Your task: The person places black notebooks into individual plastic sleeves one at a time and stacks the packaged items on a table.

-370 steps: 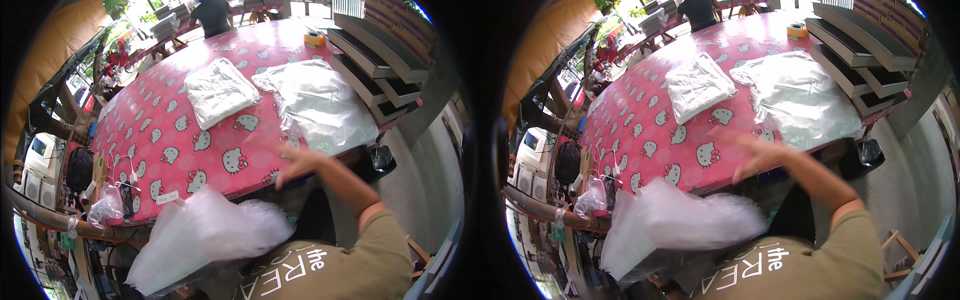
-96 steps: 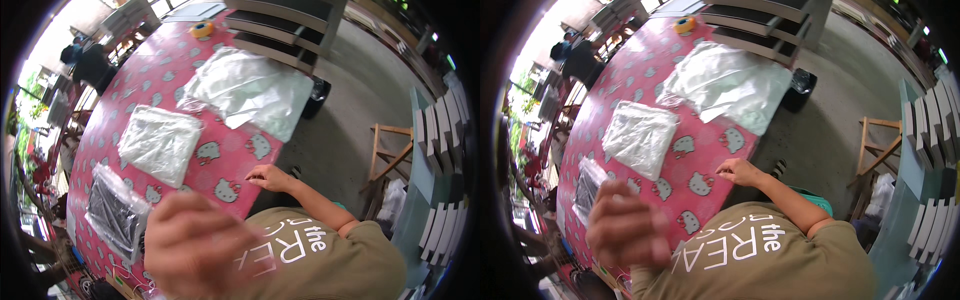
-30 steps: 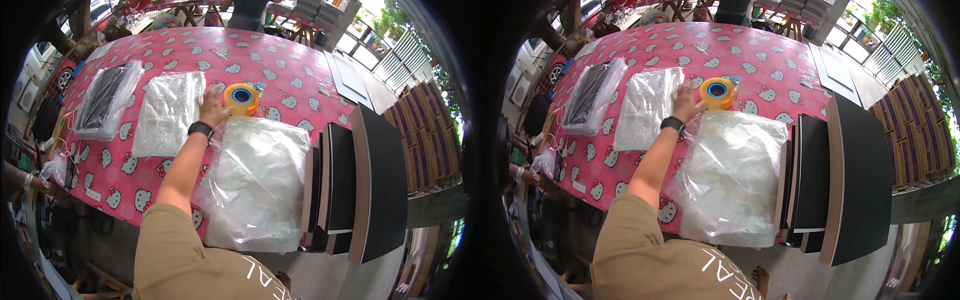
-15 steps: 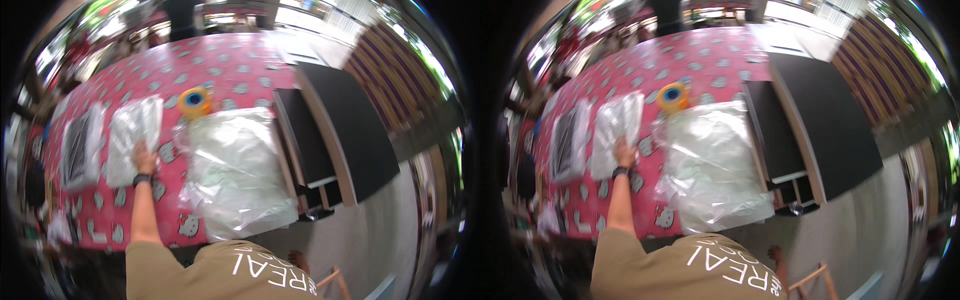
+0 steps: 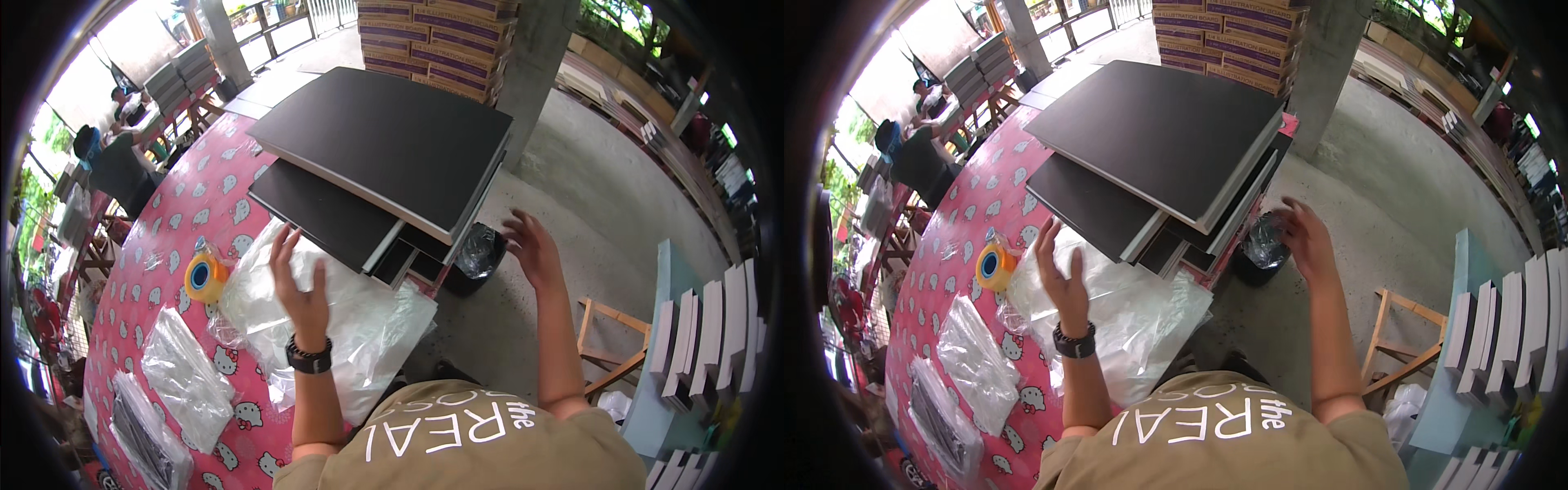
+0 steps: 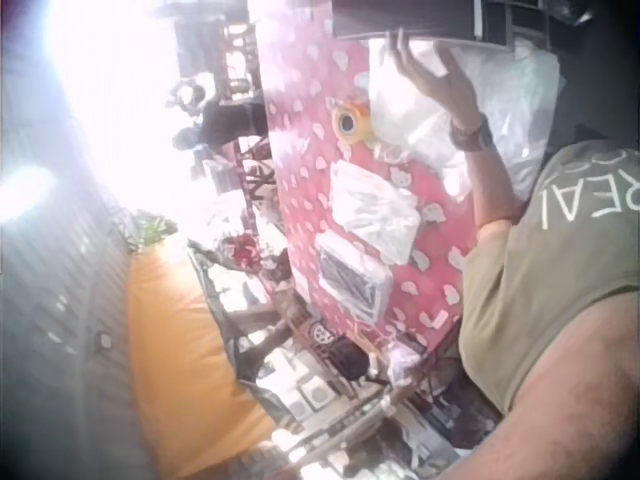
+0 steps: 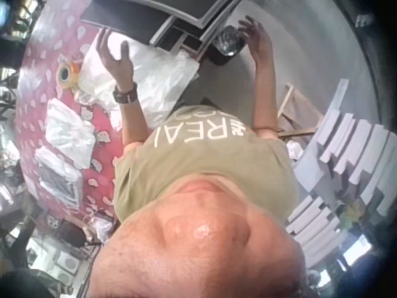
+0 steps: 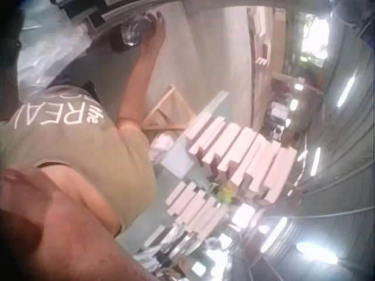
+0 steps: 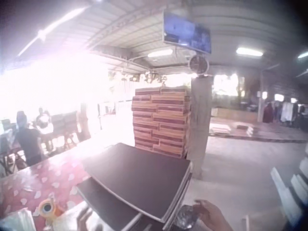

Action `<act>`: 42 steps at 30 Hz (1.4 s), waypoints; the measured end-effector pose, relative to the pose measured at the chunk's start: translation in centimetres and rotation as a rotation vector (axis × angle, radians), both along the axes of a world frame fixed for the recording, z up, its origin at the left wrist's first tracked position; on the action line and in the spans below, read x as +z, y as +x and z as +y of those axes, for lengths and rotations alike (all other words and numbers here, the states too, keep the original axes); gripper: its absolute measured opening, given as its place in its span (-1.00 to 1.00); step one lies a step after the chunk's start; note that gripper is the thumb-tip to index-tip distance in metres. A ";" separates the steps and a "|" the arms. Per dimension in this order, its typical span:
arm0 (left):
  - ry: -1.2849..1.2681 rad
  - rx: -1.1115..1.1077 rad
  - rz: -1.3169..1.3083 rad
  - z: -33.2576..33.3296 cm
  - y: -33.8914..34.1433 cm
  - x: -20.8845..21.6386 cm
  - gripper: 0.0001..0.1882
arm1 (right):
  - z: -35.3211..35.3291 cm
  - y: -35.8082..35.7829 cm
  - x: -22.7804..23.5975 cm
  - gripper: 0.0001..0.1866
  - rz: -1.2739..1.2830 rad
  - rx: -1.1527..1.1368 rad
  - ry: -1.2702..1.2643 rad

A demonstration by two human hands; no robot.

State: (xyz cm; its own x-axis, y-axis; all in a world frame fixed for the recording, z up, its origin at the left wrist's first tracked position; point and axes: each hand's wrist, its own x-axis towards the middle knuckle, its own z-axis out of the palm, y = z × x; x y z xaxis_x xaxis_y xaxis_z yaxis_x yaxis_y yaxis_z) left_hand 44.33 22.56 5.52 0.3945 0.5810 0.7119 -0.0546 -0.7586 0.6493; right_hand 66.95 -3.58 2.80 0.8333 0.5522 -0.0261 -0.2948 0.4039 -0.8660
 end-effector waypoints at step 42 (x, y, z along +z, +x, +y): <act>-1.090 -0.496 -0.184 -12.8 -7.0 4.0 -0.43 | -2.1 3.1 3.0 -0.38 0.235 0.755 0.271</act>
